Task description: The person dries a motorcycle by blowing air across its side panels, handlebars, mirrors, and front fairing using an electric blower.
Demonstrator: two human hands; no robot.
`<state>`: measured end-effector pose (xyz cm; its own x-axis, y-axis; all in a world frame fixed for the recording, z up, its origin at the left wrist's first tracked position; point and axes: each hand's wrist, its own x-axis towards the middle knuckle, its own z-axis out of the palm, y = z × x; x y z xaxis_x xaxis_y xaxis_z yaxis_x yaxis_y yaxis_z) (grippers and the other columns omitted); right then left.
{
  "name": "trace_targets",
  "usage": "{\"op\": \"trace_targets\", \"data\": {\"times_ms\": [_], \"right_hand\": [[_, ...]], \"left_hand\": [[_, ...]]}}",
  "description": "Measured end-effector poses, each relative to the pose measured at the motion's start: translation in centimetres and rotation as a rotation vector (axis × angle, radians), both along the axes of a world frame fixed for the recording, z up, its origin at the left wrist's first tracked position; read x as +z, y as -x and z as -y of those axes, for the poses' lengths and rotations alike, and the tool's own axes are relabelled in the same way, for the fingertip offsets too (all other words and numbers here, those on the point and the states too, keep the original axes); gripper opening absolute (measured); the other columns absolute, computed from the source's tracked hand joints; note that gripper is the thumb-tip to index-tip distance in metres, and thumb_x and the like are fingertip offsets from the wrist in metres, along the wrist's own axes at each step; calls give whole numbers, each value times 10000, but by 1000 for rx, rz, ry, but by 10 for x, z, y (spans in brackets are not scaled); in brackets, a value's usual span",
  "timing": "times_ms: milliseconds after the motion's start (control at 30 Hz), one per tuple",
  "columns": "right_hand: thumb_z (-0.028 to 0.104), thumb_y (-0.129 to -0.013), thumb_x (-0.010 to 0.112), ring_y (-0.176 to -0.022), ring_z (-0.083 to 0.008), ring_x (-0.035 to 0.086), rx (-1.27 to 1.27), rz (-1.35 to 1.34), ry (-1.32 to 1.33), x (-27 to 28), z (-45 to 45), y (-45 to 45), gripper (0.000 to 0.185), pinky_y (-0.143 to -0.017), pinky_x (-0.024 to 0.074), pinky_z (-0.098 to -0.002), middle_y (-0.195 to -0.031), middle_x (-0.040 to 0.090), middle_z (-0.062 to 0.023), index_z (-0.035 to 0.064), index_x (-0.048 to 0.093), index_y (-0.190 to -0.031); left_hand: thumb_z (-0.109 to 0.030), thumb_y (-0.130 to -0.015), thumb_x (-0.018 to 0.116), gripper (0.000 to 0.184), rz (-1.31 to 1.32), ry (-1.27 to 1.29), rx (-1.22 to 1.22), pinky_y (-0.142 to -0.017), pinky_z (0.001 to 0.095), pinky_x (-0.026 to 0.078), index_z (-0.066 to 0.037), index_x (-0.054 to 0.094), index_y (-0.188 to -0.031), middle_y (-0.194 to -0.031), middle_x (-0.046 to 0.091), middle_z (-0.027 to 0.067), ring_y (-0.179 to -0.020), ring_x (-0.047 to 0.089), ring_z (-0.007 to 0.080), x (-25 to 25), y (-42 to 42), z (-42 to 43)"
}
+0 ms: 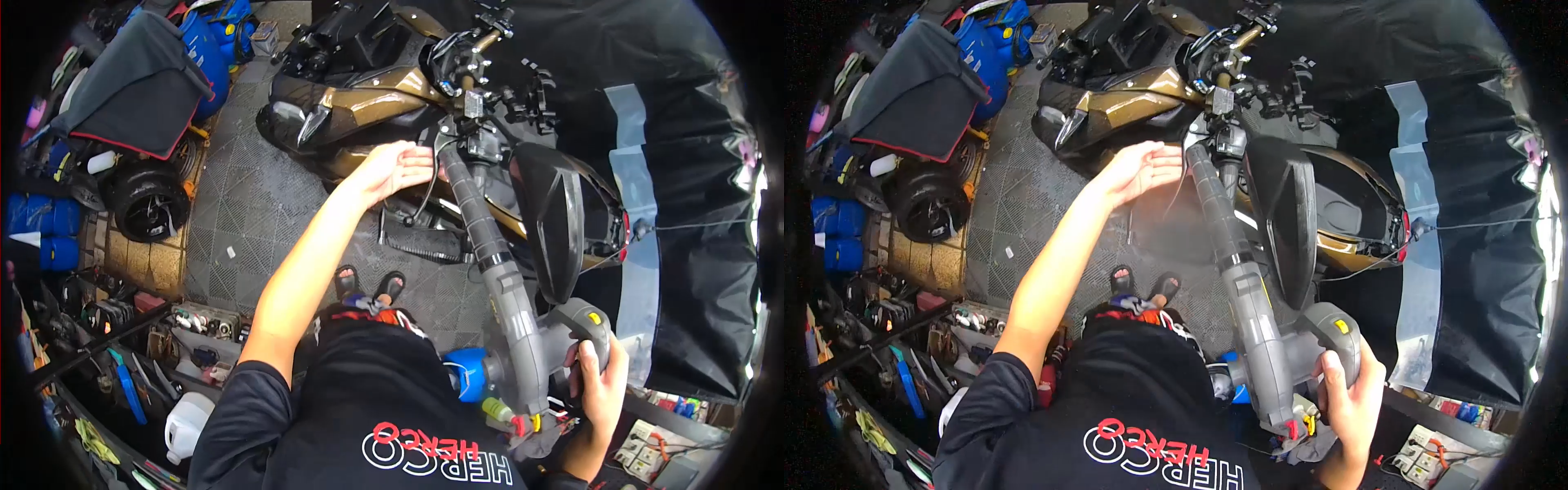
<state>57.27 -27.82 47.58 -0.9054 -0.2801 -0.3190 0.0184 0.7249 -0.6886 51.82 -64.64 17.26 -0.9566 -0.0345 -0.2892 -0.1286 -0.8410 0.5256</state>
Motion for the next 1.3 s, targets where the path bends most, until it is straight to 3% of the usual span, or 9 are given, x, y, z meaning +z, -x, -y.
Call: {"op": "trace_targets", "data": {"times_ms": [400, 467, 500, 600, 633, 733, 800, 1100, 1300], "right_hand": [[194, -945, 681, -460, -44, 490, -104, -27, -38, 9, 48, -48, 218, -439, 364, -230, -604, 588, -2, -16, 620, -955], [217, -950, 678, -448, -53, 496, -209, -9, -30, 13, 69, -65, 248, -413, 371, -231, -633, 610, -21, -23, 617, -971], [196, -986, 600, -426, -47, 458, -178, -7, -33, 10, 69, -73, 331, -386, 341, -204, -719, 638, -55, -48, 611, -1209], [208, -997, 587, -421, -48, 452, -323, 7, -40, 19, 106, -94, 357, -378, 341, -202, -719, 639, -72, -56, 598, -1238], [208, -1002, 577, -419, -47, 448, -353, 24, -35, 21, 115, -98, 373, -374, 344, -202, -721, 641, -83, -60, 587, -1261], [196, -1002, 572, -423, -47, 448, -431, -2, -68, 25, 145, -112, 364, -376, 350, -203, -732, 644, -86, -63, 582, -1256], [190, -1001, 569, -426, -47, 448, -493, 2, -74, 26, 160, -119, 354, -378, 352, -203, -738, 645, -88, -64, 583, -1247], [159, -939, 669, -428, -54, 479, -590, -10, -64, 31, 185, -125, 318, -382, 350, -222, -707, 651, -68, -80, 615, -1141], [212, -998, 583, -438, -38, 437, -534, 7, -106, 37, 192, -128, 376, -385, 349, -199, -730, 642, -89, -79, 580, -1236]], "left_hand": [[-317, -1047, 464, 494, 31, -69, -140, -1050, 454, 518, 121, 567, -1250, -1215, 667, 243, -1146, 655, 339, 3, 35, 36], [-301, -1047, 456, 501, -16, -149, -200, -1066, 475, 506, 131, 553, -1282, -1284, 625, 265, -1183, 628, 383, -17, 45, 40], [-301, -1048, 453, 509, -38, -195, -241, -1074, 477, 500, 133, 540, -1300, -1301, 615, 267, -1191, 622, 391, -19, 47, 43], [-303, -1050, 451, 530, -136, -233, -328, -1101, 480, 478, 138, 506, -1338, -1321, 601, 275, -1219, 604, 407, -35, 44, 47], [-309, -1048, 459, 536, -415, 148, -301, -1105, 485, 474, 137, 500, -1344, -1328, 594, 278, -1225, 599, 409, -49, 49, 44], [-334, -1039, 487, 574, -702, 462, -336, -1126, 500, 451, 137, 468, -1367, -1361, 561, 287, -1253, 577, 415, -65, 55, 36], [-359, -1034, 499, 619, 24, -407, -462, -1137, 505, 437, 144, 426, -1387, -1379, 537, 294, -1271, 561, 418, -15, 44, 46], [-388, -1021, 467, 640, 127, -418, -533, -1171, 487, 390, 124, 414, -1402, -1436, 494, 266, -1334, 504, 385, 2, 41, 41], [-460, -1023, 423, 675, 230, -373, -509, -1194, 500, 330, 86, 446, -1418, -1453, 505, 240, -1364, 480, 355, 6, 47, 38]]}}
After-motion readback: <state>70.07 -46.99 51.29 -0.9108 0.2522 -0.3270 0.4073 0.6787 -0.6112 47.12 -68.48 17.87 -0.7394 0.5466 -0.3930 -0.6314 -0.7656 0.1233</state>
